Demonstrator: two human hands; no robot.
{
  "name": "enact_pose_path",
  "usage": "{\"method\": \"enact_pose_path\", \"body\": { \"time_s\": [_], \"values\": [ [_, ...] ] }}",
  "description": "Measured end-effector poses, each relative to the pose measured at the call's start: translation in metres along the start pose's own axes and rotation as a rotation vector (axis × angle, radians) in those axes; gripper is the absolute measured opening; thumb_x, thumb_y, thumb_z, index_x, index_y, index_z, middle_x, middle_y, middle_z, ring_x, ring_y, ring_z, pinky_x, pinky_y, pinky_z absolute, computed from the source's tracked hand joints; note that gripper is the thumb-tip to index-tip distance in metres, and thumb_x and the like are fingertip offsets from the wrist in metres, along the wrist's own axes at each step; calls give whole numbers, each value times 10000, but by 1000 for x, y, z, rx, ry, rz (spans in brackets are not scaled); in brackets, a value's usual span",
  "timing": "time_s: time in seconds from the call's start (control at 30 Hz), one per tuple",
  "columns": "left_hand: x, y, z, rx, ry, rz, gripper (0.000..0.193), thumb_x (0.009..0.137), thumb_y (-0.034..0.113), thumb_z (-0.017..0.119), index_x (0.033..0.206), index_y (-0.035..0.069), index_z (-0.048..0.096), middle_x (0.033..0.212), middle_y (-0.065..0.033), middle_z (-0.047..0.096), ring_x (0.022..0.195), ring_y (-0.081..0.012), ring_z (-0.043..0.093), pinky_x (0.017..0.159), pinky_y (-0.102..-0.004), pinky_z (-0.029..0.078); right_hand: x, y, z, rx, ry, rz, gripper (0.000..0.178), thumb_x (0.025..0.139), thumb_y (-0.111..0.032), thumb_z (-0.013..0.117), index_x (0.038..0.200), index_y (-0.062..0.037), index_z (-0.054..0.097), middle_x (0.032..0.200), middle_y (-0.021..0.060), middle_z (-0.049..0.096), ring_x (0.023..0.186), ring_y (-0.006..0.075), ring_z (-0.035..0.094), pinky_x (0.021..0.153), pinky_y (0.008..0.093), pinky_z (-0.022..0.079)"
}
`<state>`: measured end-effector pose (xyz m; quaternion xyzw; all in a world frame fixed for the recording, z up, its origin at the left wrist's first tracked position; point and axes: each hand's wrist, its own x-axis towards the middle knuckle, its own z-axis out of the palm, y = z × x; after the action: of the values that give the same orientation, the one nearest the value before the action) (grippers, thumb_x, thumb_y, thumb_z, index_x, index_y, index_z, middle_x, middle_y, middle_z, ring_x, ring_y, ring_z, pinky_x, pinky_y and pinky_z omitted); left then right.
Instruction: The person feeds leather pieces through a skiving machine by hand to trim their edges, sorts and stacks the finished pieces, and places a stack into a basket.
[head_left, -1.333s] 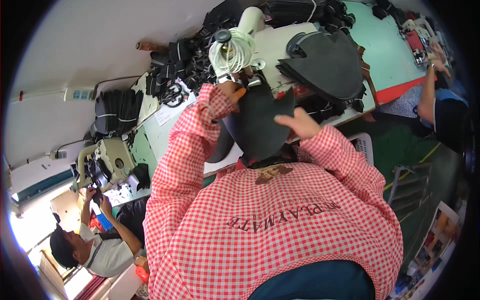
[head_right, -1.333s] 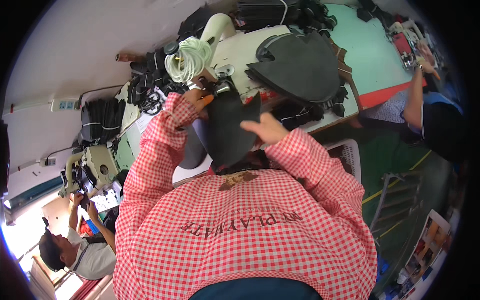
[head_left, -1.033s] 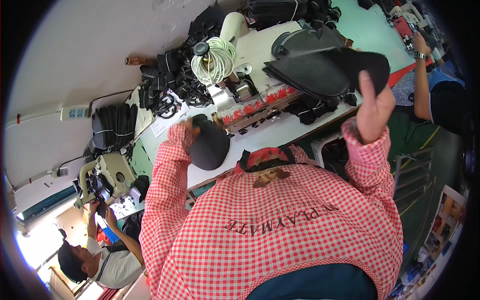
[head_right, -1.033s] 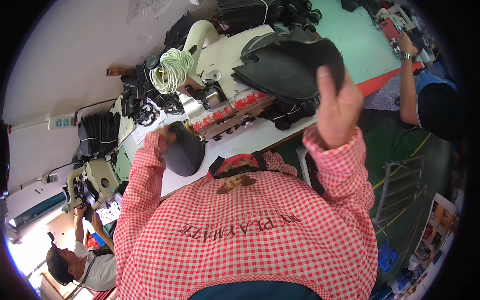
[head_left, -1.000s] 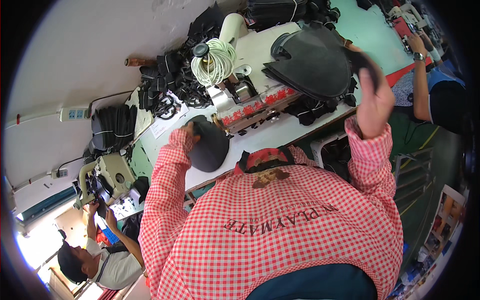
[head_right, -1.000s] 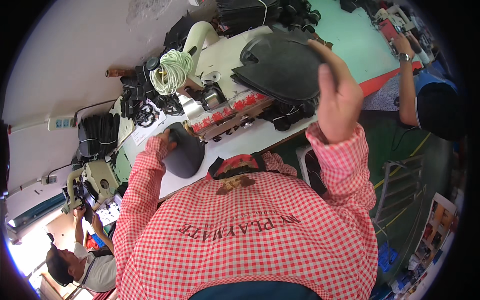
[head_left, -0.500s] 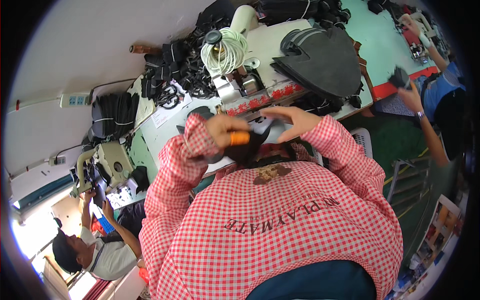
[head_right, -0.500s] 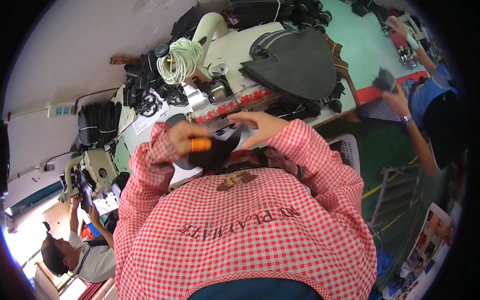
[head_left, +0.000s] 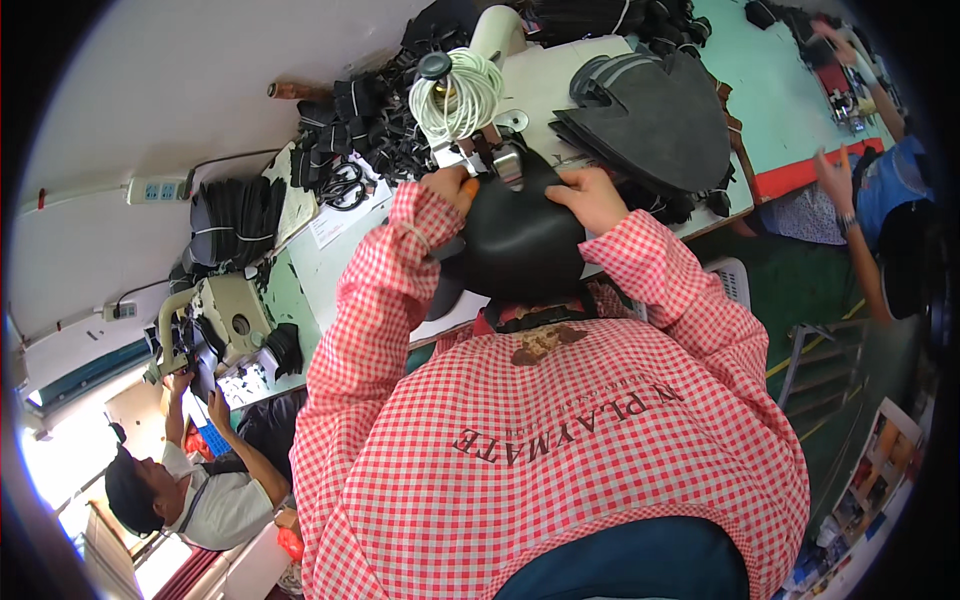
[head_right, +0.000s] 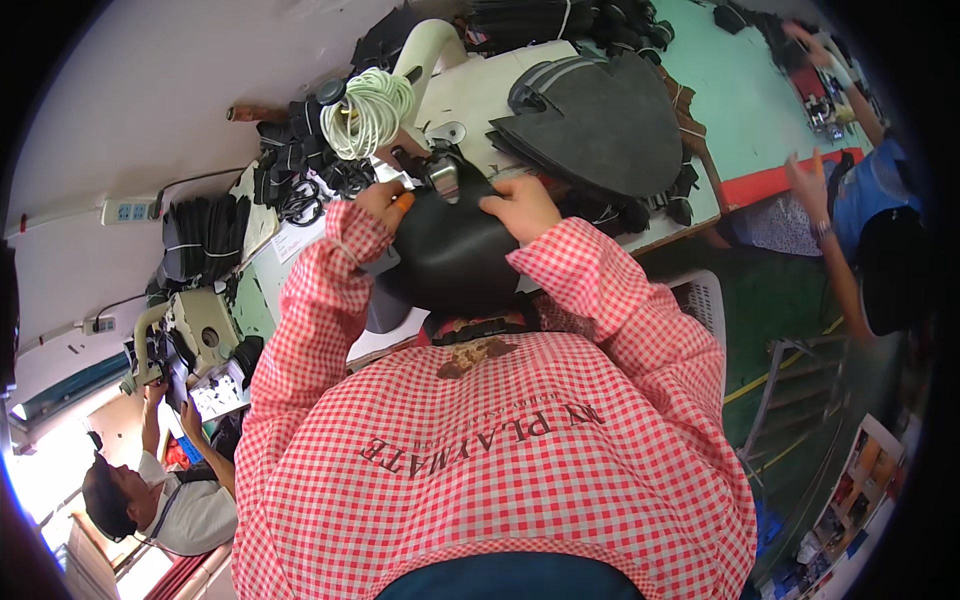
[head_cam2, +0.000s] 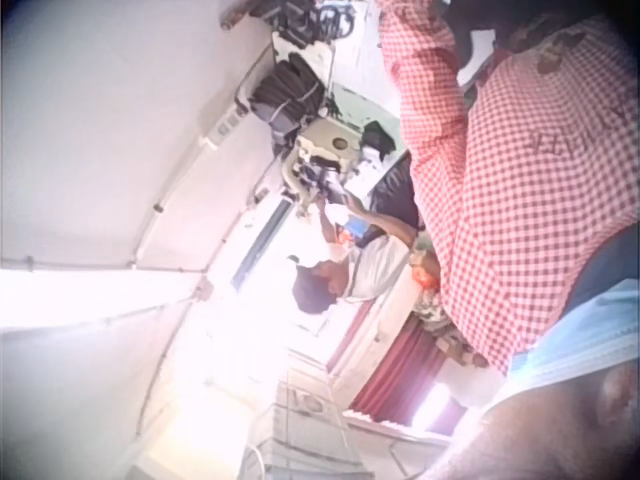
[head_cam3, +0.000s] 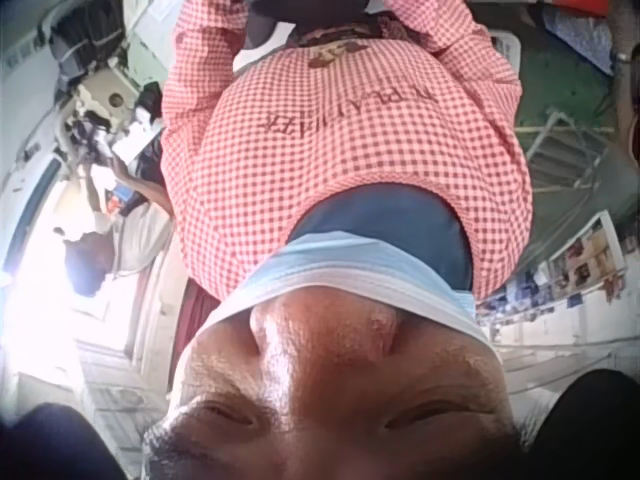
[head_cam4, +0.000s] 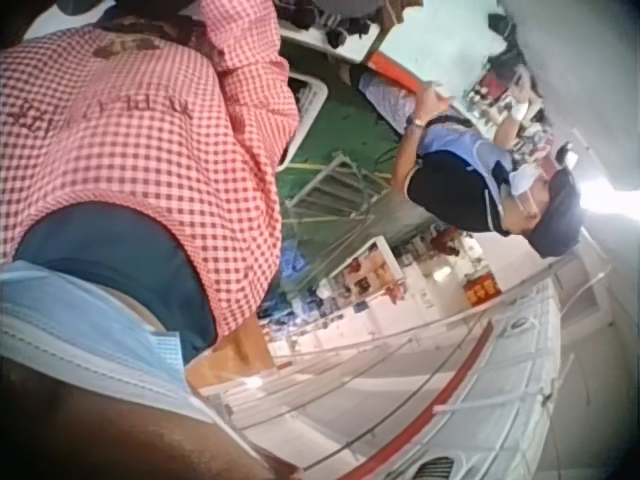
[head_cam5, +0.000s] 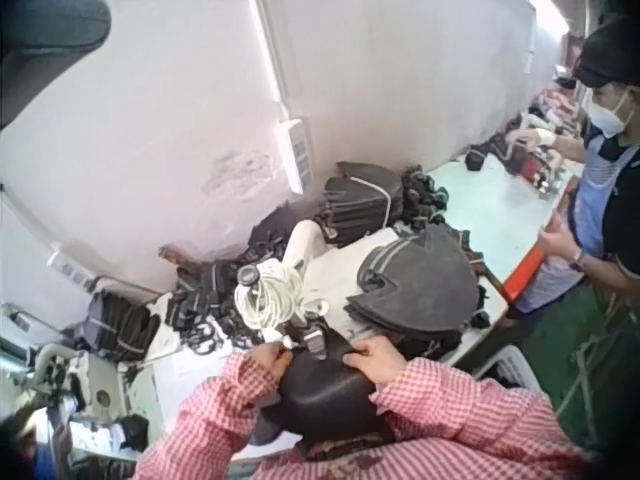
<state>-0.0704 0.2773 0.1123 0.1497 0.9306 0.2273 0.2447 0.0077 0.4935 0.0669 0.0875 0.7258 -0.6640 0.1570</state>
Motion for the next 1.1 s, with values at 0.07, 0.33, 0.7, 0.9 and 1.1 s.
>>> {"method": "enact_pose_path", "body": {
  "time_s": [0.07, 0.33, 0.7, 0.9, 1.1],
  "values": [
    [10, -7, 0, -2, -9, 117, 309, 857, 250, 484, 941, -22, 606, 780, -182, 635, 665, -283, 620, 627, -364, 472, -24, -2, -1, 115, -78, 81, 277, 821, -200, 561, 906, 57, 620, 728, 92, 644, 585, 117, 599, 514, 228, 471],
    [13, -36, -16, -731, -55, -57, 262, 894, 213, 424, 882, 2, 580, 586, -56, 547, 394, -129, 486, 380, -276, 401, -78, -55, -5, -70, -31, -163, 329, 834, -184, 564, 1078, 34, 530, 907, 114, 626, 813, 189, 605, 733, 284, 458],
    [-25, -133, 23, 438, -140, -375, 518, 769, 282, 648, 1209, 124, 424, 1215, -211, 436, 999, -387, 545, 816, -445, 472, -61, -68, -82, -958, 516, -634, 347, 702, -56, 600, 1047, -28, 569, 1089, 140, 560, 1037, 310, 508, 902, 373, 392],
    [-34, -146, 29, 480, -36, -353, 435, 770, 256, 630, 1154, 102, 493, 1006, -193, 575, 894, -351, 594, 767, -434, 487, -71, -94, -28, -618, 293, -619, 392, 714, -53, 637, 1094, -10, 553, 1019, 148, 598, 934, 281, 582, 833, 335, 451],
    [-64, 2, -40, -441, -883, 157, 214, 814, 125, 602, 988, 0, 602, 625, -67, 572, 559, -138, 580, 501, -259, 471, -49, -46, -12, -134, -465, -308, 774, 662, -185, 736, 1324, -70, 352, 1201, 147, 518, 1118, 186, 483, 951, 348, 373]
  ]
}}
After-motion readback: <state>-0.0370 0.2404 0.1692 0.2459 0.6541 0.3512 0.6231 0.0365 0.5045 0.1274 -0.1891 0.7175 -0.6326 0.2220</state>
